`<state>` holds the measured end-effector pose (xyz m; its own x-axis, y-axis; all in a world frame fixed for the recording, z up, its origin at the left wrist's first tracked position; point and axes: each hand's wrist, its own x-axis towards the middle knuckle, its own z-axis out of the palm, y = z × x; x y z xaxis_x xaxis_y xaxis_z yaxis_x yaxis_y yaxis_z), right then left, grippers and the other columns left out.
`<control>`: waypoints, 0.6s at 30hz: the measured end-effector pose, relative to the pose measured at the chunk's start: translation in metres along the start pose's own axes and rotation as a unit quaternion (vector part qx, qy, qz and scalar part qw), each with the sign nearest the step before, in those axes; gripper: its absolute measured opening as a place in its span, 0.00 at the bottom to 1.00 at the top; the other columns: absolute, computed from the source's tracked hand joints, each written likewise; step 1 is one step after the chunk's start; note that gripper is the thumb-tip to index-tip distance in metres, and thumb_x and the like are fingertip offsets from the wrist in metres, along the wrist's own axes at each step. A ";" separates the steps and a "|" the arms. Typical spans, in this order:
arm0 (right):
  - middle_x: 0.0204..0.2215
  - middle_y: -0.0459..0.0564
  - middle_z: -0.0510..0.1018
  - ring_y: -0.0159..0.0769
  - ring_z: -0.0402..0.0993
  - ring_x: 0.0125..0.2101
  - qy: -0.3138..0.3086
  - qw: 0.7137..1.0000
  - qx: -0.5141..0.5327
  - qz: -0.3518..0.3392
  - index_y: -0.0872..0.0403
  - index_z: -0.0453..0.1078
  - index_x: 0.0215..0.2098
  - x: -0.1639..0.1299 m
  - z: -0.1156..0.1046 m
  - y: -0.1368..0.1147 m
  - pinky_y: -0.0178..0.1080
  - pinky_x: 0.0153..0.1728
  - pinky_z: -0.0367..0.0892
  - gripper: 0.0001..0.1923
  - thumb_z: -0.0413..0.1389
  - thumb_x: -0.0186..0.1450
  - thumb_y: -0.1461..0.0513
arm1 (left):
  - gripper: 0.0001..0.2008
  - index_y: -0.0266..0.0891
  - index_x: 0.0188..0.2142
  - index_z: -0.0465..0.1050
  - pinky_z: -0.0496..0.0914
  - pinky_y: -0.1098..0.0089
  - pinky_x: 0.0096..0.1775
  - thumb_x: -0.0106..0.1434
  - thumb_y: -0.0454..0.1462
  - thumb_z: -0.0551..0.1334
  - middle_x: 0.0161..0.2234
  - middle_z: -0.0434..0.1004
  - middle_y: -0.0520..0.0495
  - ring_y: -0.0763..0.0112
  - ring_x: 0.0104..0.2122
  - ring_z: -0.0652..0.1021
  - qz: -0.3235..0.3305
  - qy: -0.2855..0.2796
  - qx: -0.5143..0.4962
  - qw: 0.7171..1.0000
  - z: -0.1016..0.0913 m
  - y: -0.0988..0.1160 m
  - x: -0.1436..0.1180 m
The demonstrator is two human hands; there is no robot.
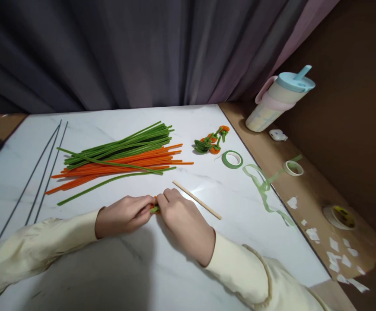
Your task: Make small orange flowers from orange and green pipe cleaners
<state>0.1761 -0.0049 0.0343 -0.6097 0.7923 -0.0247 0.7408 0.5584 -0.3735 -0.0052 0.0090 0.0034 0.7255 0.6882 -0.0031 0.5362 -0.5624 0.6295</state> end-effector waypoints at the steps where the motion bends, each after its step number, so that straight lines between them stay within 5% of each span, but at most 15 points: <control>1: 0.31 0.53 0.71 0.38 0.68 0.32 -0.027 0.998 -0.049 -0.022 0.58 0.64 0.32 0.002 -0.005 -0.003 0.37 0.30 0.64 0.07 0.50 0.62 0.74 | 0.06 0.40 0.29 0.57 0.58 0.73 0.24 0.62 0.34 0.47 0.21 0.62 0.55 0.73 0.19 0.65 -0.002 0.005 -0.002 1.000 0.000 0.000 0.000; 7: 0.27 0.53 0.71 0.39 0.68 0.27 -0.117 0.984 -0.122 -0.052 0.61 0.60 0.41 0.011 -0.012 -0.011 0.36 0.22 0.59 0.10 0.46 0.62 0.75 | 0.06 0.41 0.27 0.55 0.56 0.72 0.23 0.61 0.35 0.46 0.19 0.60 0.55 0.73 0.17 0.63 -0.028 0.017 -0.026 0.999 0.000 0.002 0.000; 11: 0.29 0.55 0.73 0.40 0.69 0.26 -0.058 0.993 -0.094 -0.042 0.65 0.53 0.51 0.006 0.003 -0.007 0.36 0.21 0.57 0.19 0.44 0.61 0.75 | 0.06 0.41 0.26 0.54 0.57 0.73 0.22 0.61 0.36 0.47 0.19 0.59 0.55 0.73 0.17 0.62 -0.032 0.019 -0.058 0.998 0.001 0.002 0.000; 18: 0.25 0.53 0.72 0.42 0.69 0.25 0.042 0.994 -0.101 -0.013 0.61 0.54 0.46 -0.001 0.024 -0.006 0.37 0.21 0.54 0.15 0.43 0.61 0.73 | 0.06 0.41 0.28 0.55 0.58 0.74 0.23 0.62 0.35 0.48 0.19 0.60 0.55 0.74 0.18 0.63 -0.027 0.024 -0.070 0.997 0.002 0.002 -0.002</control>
<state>0.1653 -0.0148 0.0141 -0.6097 0.7901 0.0632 0.7718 0.6099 -0.1796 -0.0048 0.0063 0.0033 0.6739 0.7388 -0.0040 0.5052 -0.4570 0.7321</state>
